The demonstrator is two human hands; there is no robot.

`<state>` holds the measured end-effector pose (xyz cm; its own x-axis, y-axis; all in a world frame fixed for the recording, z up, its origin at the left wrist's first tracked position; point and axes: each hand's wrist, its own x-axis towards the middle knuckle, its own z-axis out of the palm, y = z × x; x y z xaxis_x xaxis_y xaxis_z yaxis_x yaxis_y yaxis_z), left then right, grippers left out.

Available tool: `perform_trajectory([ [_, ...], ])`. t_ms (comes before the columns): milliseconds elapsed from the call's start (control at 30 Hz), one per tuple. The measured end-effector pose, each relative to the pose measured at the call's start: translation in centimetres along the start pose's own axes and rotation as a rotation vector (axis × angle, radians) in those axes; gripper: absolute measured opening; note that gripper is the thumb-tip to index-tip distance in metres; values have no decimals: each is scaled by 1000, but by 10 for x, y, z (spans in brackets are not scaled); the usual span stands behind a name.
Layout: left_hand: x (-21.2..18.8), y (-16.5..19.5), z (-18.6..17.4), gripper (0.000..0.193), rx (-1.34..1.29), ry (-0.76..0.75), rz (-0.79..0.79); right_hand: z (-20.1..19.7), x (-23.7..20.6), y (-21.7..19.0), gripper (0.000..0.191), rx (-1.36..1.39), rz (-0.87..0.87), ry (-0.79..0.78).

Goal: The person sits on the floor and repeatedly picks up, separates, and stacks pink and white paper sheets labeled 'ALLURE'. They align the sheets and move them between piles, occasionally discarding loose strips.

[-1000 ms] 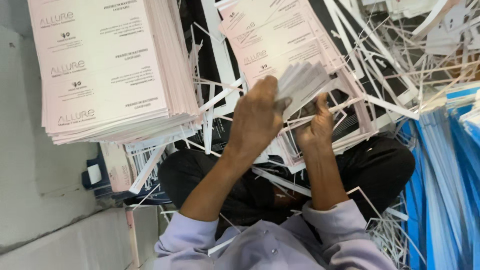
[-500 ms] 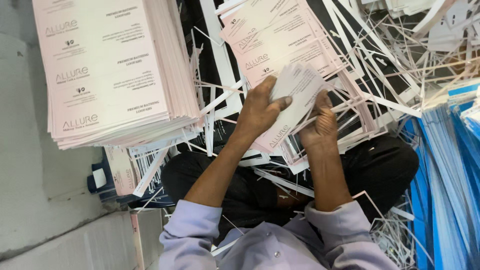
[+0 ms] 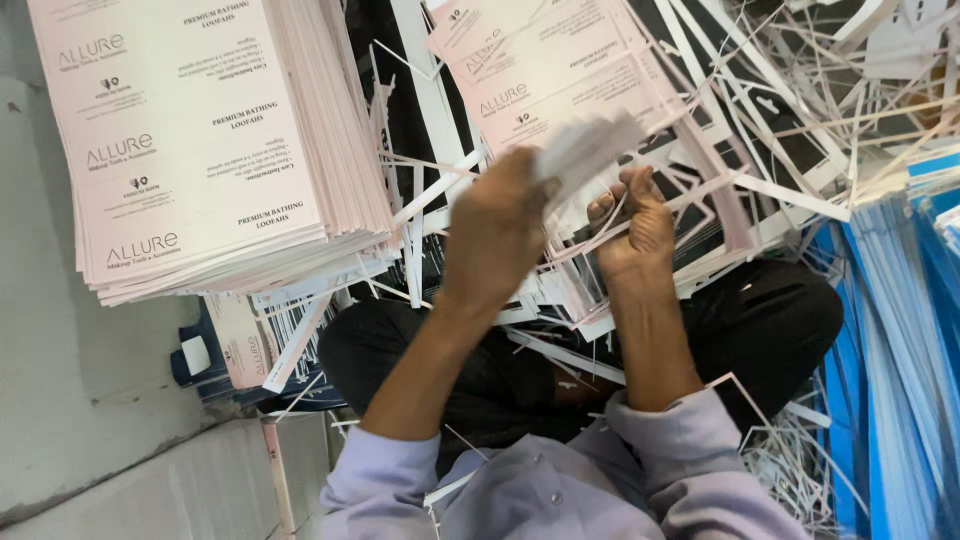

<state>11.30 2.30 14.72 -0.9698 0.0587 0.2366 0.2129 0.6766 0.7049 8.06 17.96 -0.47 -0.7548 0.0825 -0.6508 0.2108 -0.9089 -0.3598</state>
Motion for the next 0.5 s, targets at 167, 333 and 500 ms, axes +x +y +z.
perform_trajectory([
  [167, -21, 6, -40, 22, -492, 178, -141, -22, 35, 7, 33, 8, 23, -116],
  [333, -21, 3, -64, 28, -82, 3, -68, -31, 42, 5, 34, -60, -11, -122],
  [500, -46, -1, -109, 33, 407, -227, 92, -30, 42, -3, 27, 17, 137, -238],
])
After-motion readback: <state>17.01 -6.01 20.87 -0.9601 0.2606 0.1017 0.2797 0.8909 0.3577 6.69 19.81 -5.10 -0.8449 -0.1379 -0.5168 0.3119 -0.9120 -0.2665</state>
